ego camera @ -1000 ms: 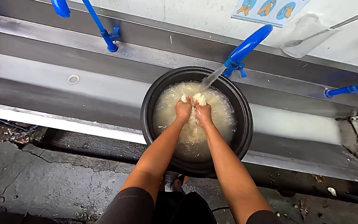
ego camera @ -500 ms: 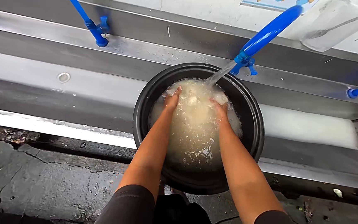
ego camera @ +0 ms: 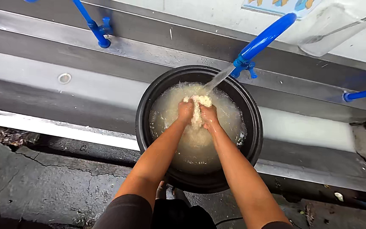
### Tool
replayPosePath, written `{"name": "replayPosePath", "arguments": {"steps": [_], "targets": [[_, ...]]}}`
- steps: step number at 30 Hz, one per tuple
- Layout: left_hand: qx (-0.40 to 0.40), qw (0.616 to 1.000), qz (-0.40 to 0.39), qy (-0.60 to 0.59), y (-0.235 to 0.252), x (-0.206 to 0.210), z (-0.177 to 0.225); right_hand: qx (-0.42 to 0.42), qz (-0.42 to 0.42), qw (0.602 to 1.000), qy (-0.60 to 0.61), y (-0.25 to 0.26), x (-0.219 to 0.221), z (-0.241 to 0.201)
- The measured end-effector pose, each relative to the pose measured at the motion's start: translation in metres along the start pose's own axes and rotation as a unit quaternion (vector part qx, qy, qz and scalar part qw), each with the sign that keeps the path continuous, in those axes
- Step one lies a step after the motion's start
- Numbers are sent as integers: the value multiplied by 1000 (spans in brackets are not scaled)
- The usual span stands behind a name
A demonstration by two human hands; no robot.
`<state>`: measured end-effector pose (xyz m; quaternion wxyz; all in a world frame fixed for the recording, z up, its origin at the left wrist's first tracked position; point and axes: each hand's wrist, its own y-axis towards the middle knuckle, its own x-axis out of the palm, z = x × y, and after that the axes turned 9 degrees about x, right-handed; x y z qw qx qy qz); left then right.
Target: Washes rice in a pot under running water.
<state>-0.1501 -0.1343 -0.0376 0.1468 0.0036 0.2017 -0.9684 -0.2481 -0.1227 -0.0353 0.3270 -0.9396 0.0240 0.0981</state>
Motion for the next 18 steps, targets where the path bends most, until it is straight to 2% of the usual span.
{"name": "replayPosePath", "arguments": {"steps": [2,5,7,8,10,14,18], "targets": [[15,996,-25,84,1,-6,10,-17,38,993,-107,-3,1,-16],[50,964,-36,257,4,-21,25,-40,119,945,-302,2,-2,-33],[103,943,-20,314,11,-35,15,-62,148,919,-359,10,-12,-30],[116,937,-17,329,14,-43,8,-67,149,919,-358,16,-20,-24],[87,935,-20,342,14,-58,2,-69,164,921,-346,28,-39,-6],[-44,956,14,289,-8,-70,-2,90,147,940,-296,23,-62,15],[-158,972,111,136,-31,-65,-20,163,149,962,-159,1,-60,40]]}}
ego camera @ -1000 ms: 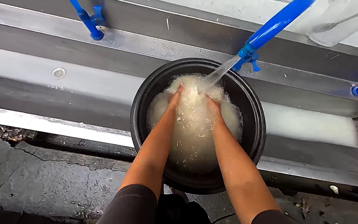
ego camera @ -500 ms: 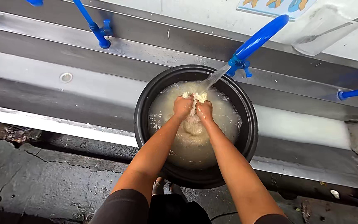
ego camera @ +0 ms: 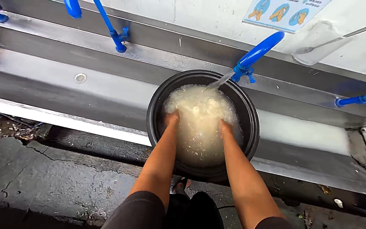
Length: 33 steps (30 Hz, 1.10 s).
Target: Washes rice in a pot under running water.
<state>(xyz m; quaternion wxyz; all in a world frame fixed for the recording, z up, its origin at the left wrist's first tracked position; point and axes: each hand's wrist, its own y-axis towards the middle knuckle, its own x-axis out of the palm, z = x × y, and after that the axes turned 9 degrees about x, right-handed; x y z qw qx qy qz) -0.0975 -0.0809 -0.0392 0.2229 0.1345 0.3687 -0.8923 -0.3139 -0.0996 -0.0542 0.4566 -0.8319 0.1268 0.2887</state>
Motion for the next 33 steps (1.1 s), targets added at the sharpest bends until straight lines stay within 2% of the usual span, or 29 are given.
{"name": "replayPosePath", "arguments": {"steps": [4,11,13,17,20,23,25,27,30,33], "targets": [[-27,996,-27,-80,-7,19,-26,46,-71,989,120,-20,11,13],[-14,977,-146,-157,-41,45,-14,13,-178,968,174,-64,43,4],[7,975,-158,-153,-38,47,-12,-13,-189,959,209,-69,44,-1],[96,977,-114,-150,-38,47,-6,-72,-177,948,256,-70,44,-13],[138,981,-118,-64,-34,41,5,-119,-129,969,174,-64,42,-29],[175,976,-99,88,-36,19,38,-153,-34,988,14,-63,31,-52],[214,958,-53,181,-25,8,43,-146,31,987,-60,-58,19,-65],[247,947,-10,203,-5,0,31,-157,75,980,-95,-36,9,-63],[198,958,-22,207,7,-13,18,-163,75,976,-125,8,-4,-39],[95,978,-42,184,-6,-13,11,-65,25,986,-152,14,-12,-18]]}}
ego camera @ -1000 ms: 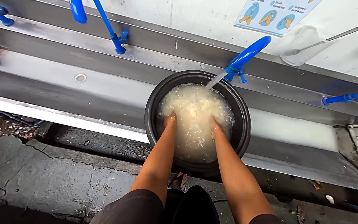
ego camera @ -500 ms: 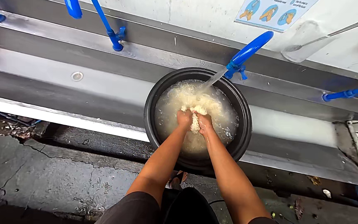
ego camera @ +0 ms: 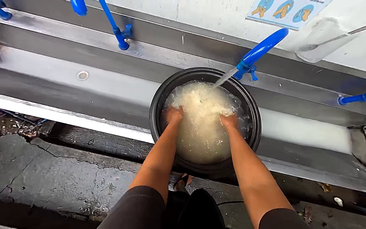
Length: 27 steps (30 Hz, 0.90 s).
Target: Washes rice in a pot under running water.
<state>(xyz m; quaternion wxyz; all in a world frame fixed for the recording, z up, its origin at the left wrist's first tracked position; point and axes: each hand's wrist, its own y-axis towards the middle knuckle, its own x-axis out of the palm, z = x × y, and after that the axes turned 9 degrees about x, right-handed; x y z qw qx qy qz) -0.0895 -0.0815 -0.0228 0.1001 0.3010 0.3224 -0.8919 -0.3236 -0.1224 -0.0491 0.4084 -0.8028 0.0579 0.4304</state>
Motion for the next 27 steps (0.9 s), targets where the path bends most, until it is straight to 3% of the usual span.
{"name": "replayPosePath", "arguments": {"steps": [6,13,16,19,22,27], "targets": [[-119,982,2,-144,-36,42,-24,149,-124,963,188,-59,23,37],[-181,945,-66,-265,-87,73,-18,128,-229,916,304,-119,61,32],[-162,926,-75,-333,-83,85,-23,104,-256,909,311,-129,77,22],[-119,938,-13,-324,-75,80,-13,25,-189,945,266,-132,67,6],[-21,972,5,-235,-67,67,1,-72,-123,978,150,-121,48,-13],[135,990,-28,-39,-49,29,36,-162,-30,985,49,-93,29,-31]]}}
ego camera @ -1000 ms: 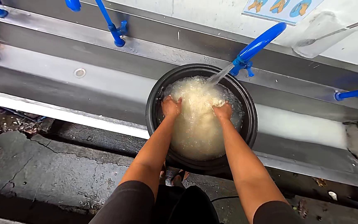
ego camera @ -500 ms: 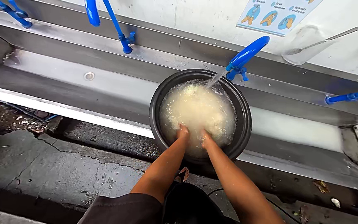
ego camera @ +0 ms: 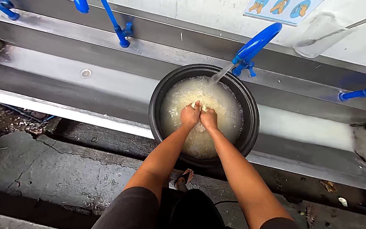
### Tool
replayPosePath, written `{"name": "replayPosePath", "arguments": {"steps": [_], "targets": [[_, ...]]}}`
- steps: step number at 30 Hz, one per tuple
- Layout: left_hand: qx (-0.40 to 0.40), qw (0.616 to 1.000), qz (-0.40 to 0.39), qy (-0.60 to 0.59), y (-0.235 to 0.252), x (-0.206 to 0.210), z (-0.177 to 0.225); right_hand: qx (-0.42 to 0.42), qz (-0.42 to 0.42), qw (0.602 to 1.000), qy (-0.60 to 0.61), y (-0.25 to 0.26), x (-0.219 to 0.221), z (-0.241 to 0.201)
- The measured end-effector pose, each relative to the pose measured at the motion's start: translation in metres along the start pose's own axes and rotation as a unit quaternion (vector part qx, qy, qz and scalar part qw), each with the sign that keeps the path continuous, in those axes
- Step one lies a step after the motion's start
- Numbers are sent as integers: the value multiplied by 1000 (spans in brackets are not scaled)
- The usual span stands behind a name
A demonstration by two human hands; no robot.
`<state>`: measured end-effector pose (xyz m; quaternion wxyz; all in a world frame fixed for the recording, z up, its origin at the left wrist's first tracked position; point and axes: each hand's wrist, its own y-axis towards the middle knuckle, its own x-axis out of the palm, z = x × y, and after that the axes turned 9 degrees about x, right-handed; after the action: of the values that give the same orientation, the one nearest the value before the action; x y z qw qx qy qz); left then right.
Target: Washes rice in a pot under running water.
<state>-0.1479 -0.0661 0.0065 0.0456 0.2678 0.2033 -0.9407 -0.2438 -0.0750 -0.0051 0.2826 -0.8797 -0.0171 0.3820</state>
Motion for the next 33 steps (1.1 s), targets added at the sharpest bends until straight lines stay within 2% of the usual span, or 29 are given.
{"name": "replayPosePath", "arguments": {"steps": [2,5,8,11,14,17,19,20,22,24,26,27,28,30,33], "targets": [[34,995,-19,95,13,-12,4,6,41,998,-46,13,-6,0],[123,980,25,155,37,-11,-20,-18,99,990,-97,42,-9,9],[128,971,22,200,54,-2,-41,-49,115,982,-140,72,-5,23],[109,970,-35,213,58,-1,-49,-37,74,979,-185,79,-5,30],[90,957,-123,247,51,-9,-55,-21,-22,968,-248,68,-9,38],[66,950,-160,261,41,-33,-48,-3,-124,926,-356,46,-28,31],[53,933,-217,283,34,-55,-37,-18,-177,900,-398,32,-49,11],[57,923,-232,301,31,-65,-30,-35,-185,902,-389,31,-60,-3],[73,921,-213,318,26,-77,-13,-68,-155,947,-273,38,-74,-31],[115,943,-164,265,33,-77,2,-82,-103,988,-76,50,-77,-60],[136,976,-121,121,46,-68,14,-65,-68,987,130,57,-71,-86],[106,989,-100,19,53,-57,19,-51,-48,976,207,57,-67,-95],[51,991,-82,-93,60,-43,23,-37,-28,967,251,57,-64,-99],[-54,960,-51,-271,74,-13,30,-15,-9,962,273,54,-65,-98],[-111,916,-24,-385,93,17,47,-13,-53,971,234,42,-83,-88]]}}
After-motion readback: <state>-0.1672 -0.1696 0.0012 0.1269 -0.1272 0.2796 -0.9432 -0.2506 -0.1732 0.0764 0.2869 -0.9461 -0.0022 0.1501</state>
